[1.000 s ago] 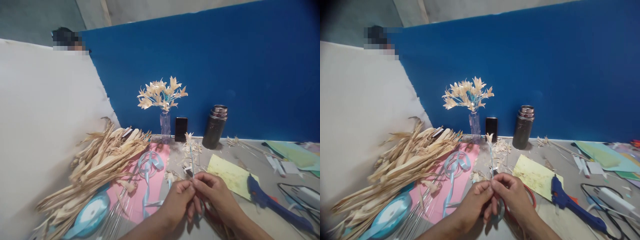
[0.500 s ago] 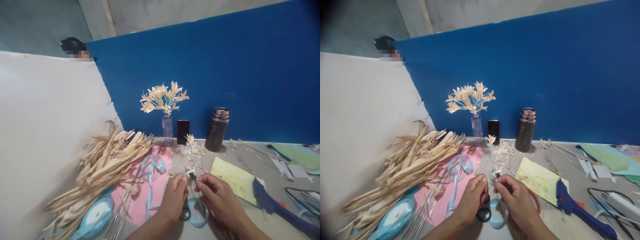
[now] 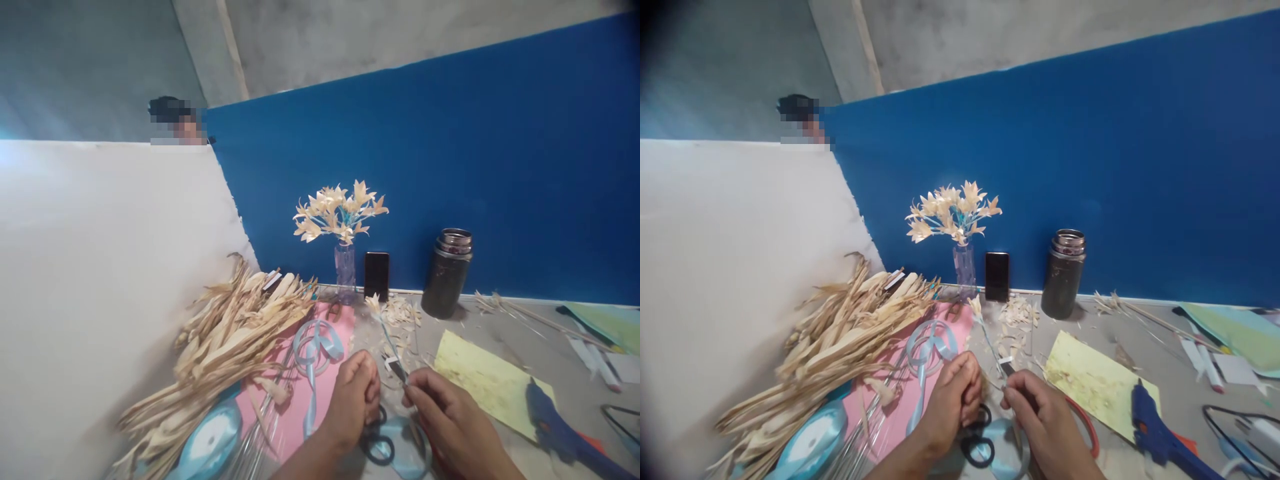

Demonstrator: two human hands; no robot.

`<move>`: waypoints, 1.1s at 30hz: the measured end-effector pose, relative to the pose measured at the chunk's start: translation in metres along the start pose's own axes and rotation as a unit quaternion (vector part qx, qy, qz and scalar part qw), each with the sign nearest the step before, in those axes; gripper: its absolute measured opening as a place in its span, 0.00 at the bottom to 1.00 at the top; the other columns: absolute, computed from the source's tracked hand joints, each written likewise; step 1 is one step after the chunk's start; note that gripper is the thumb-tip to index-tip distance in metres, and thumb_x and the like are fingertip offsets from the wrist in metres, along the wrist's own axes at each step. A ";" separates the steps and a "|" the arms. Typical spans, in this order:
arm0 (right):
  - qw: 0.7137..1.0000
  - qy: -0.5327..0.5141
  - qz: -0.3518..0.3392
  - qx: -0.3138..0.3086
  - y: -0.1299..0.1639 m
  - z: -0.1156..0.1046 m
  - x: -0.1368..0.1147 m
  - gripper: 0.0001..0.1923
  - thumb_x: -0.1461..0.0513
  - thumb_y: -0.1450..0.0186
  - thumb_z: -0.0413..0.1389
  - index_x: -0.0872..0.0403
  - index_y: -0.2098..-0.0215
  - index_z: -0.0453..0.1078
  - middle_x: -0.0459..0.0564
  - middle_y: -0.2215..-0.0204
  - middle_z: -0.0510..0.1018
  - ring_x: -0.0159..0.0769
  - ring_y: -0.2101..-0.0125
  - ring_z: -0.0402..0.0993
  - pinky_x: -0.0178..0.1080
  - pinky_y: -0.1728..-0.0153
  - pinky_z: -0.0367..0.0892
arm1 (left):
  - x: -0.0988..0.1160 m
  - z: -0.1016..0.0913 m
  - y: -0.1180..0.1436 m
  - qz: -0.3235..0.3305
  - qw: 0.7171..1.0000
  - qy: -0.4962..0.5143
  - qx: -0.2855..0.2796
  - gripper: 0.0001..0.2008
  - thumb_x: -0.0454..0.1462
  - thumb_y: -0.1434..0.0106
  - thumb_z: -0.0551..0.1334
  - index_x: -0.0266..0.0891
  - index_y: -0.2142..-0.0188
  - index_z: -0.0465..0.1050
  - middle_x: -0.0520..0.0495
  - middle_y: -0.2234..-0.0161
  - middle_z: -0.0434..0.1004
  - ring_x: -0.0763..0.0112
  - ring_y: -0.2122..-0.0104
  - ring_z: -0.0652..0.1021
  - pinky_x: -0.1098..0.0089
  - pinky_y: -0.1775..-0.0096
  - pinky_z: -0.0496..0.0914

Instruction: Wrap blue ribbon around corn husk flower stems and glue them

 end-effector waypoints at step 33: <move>0.953 -0.275 0.070 -0.104 0.005 0.032 0.012 0.21 0.45 0.42 0.64 0.55 0.68 0.78 0.47 0.74 0.77 0.28 0.79 0.61 0.32 0.77 0.55 | 0.047 0.013 0.021 0.066 0.983 -0.148 0.087 0.14 0.44 0.42 0.67 0.33 0.72 0.81 0.47 0.76 0.73 0.77 0.79 0.68 0.75 0.76 0.61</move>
Point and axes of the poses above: each hand's wrist, its own y-axis away from the middle knuckle, its own z-axis out of the palm, x = y × z, the point moved 9 cm from there along -y, towards the middle knuckle
